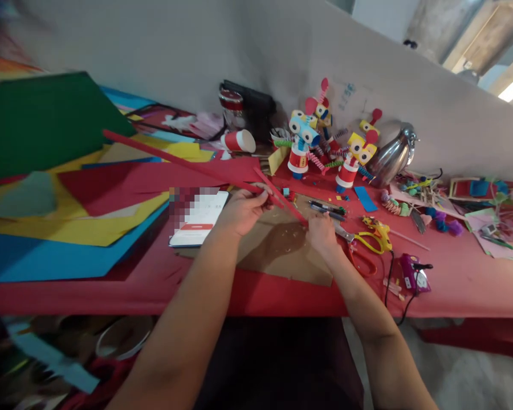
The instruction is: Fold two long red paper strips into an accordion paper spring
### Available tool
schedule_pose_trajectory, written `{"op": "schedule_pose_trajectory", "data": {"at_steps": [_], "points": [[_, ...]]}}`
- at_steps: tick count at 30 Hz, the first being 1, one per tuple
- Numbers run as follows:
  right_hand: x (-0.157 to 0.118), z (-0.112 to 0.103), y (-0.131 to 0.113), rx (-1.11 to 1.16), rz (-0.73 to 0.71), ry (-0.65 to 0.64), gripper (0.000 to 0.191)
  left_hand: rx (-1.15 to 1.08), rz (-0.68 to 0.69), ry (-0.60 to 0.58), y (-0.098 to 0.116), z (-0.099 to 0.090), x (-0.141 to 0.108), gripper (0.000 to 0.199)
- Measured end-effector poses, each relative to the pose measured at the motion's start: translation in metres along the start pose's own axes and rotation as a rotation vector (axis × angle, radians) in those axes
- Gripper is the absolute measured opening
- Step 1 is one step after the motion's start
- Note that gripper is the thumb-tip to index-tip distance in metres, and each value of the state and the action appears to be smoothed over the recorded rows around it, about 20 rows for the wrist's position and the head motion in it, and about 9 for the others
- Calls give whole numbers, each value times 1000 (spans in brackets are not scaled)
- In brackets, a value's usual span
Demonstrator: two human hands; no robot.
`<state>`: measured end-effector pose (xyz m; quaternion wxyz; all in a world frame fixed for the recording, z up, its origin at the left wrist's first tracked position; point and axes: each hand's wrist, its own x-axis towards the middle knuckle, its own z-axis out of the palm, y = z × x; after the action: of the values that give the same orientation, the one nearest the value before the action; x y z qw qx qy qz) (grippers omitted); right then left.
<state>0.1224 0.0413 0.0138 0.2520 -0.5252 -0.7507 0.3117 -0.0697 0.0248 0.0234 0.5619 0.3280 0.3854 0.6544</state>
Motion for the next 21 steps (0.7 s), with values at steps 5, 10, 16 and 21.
{"op": "schedule_pose_trajectory", "data": {"at_steps": [5,10,16,21], "points": [[-3,-19,2,-6,-75,253,11,25,-22,19,5,-1,-2,27],[-11,-36,-1,465,-124,491,19,175,-165,51,-9,12,-4,18],[-18,-22,-4,713,-41,210,16,251,-215,29,-23,30,-13,7],[-20,-13,-6,774,70,165,19,228,-190,12,-25,33,-18,17]]}}
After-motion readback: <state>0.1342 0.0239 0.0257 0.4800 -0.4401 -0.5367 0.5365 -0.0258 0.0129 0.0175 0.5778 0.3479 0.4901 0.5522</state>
